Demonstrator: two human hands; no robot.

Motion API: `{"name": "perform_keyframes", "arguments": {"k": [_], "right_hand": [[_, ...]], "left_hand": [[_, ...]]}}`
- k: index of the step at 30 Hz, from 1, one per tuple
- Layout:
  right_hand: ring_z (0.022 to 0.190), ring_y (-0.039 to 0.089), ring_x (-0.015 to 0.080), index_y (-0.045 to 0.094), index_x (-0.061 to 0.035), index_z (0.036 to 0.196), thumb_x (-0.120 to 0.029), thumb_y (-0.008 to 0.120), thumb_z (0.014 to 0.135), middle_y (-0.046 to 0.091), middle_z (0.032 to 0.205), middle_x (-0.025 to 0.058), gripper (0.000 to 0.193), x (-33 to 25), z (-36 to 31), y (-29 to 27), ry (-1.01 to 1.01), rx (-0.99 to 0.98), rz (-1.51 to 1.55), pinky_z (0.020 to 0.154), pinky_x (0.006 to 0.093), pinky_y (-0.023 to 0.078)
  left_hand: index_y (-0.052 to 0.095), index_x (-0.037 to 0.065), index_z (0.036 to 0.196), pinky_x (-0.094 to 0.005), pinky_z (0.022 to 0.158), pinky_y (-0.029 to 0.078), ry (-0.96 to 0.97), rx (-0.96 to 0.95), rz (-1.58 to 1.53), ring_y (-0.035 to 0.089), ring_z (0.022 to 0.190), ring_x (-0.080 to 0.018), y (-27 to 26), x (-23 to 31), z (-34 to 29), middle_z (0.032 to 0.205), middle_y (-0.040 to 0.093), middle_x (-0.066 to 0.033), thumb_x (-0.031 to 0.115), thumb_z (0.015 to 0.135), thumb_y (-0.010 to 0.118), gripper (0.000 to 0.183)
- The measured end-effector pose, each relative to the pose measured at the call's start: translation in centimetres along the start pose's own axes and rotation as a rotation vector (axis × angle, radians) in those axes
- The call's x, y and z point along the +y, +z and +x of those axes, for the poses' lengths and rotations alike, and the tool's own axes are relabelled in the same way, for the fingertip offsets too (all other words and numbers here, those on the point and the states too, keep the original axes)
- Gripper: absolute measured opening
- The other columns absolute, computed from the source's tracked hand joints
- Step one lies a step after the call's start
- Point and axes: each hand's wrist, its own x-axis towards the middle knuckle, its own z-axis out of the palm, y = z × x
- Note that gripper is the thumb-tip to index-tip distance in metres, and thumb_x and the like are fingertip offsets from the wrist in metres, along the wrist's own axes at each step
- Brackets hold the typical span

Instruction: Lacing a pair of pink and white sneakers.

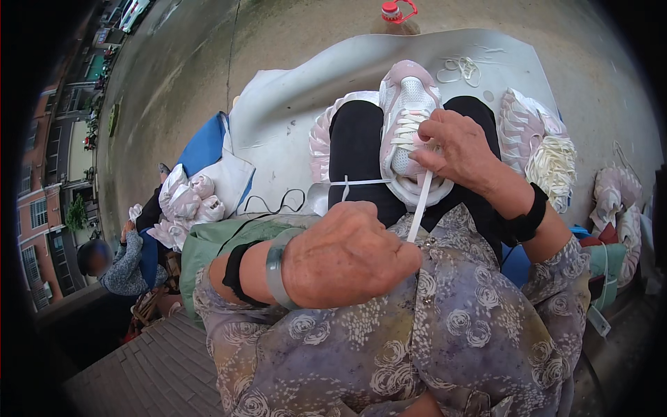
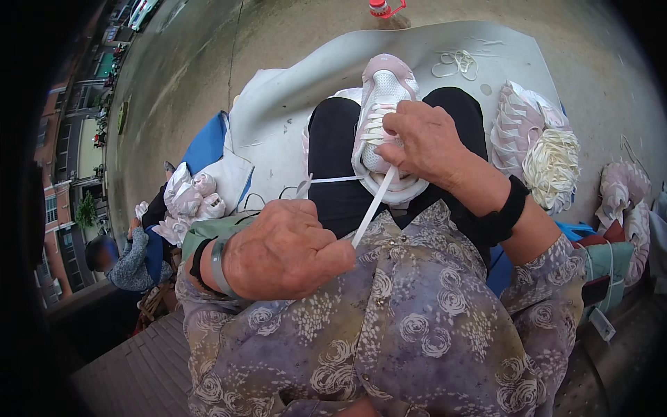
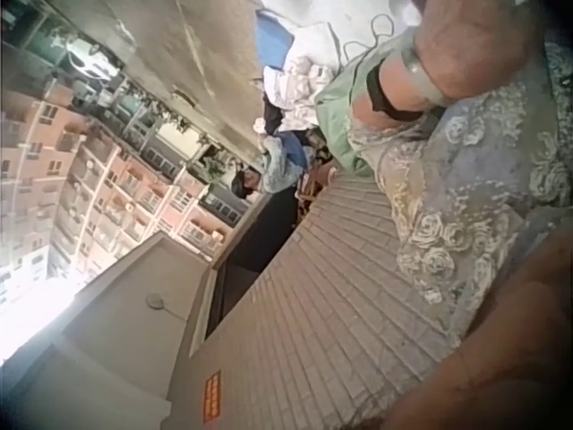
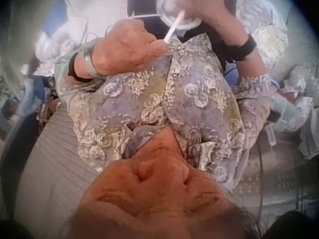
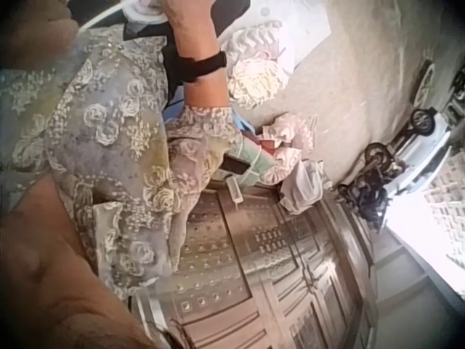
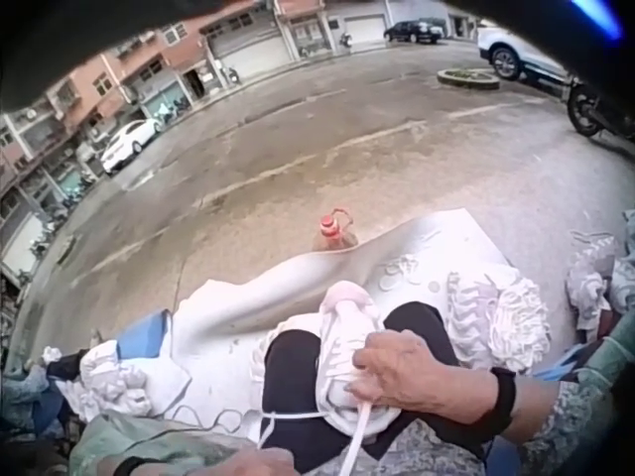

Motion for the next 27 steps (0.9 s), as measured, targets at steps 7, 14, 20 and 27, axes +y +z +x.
{"name": "perform_keyframes", "arguments": {"k": [7,14,20,27], "right_hand": [[0.082,0.052,0.0236,0.060,-0.0080,0.077,-0.022,0.068,0.063,0.053,0.078,0.0068,0.021,-1.3,0.4,0.6,-0.158,-0.247,-0.555,0.070,0.0352,0.033],[0.062,0.055,0.0178,0.056,-0.0032,0.077,-0.009,0.056,0.072,0.056,0.065,0.0064,0.008,-1.6,2.9,-0.4,0.121,-0.154,0.117,0.058,0.0313,0.041],[0.055,0.049,0.0058,0.058,-0.0026,0.089,-0.008,0.052,0.078,0.052,0.061,0.0007,0.014,-2.1,4.7,-3.6,0.313,-0.110,0.817,0.049,0.0212,0.039],[0.050,0.040,0.0044,0.060,-0.0020,0.093,-0.004,0.060,0.072,0.042,0.055,-0.0030,0.021,1.3,-1.7,-14.2,0.331,-0.268,0.311,0.046,0.0214,0.031]], "left_hand": [[0.050,0.009,0.076,-0.0332,0.050,0.036,0.119,-0.022,-0.125,0.048,0.048,-0.0219,1.8,0.1,2.3,0.054,0.048,-0.0007,0.009,0.059,0.059,0.018],[0.052,0.011,0.071,-0.0332,0.049,0.037,0.055,0.069,-0.110,0.047,0.045,-0.0222,0.8,-0.5,0.1,0.051,0.043,-0.0009,0.008,0.061,0.061,0.014],[0.055,0.009,0.069,-0.0336,0.047,0.036,-0.201,0.197,0.124,0.047,0.046,-0.0225,-0.5,-2.4,-2.9,0.051,0.049,-0.0034,0.010,0.067,0.070,0.015],[0.052,0.012,0.073,-0.0338,0.045,0.031,-0.353,0.293,0.478,0.044,0.044,-0.0223,2.4,-8.4,-8.0,0.049,0.041,-0.0021,0.014,0.075,0.064,0.012]]}}
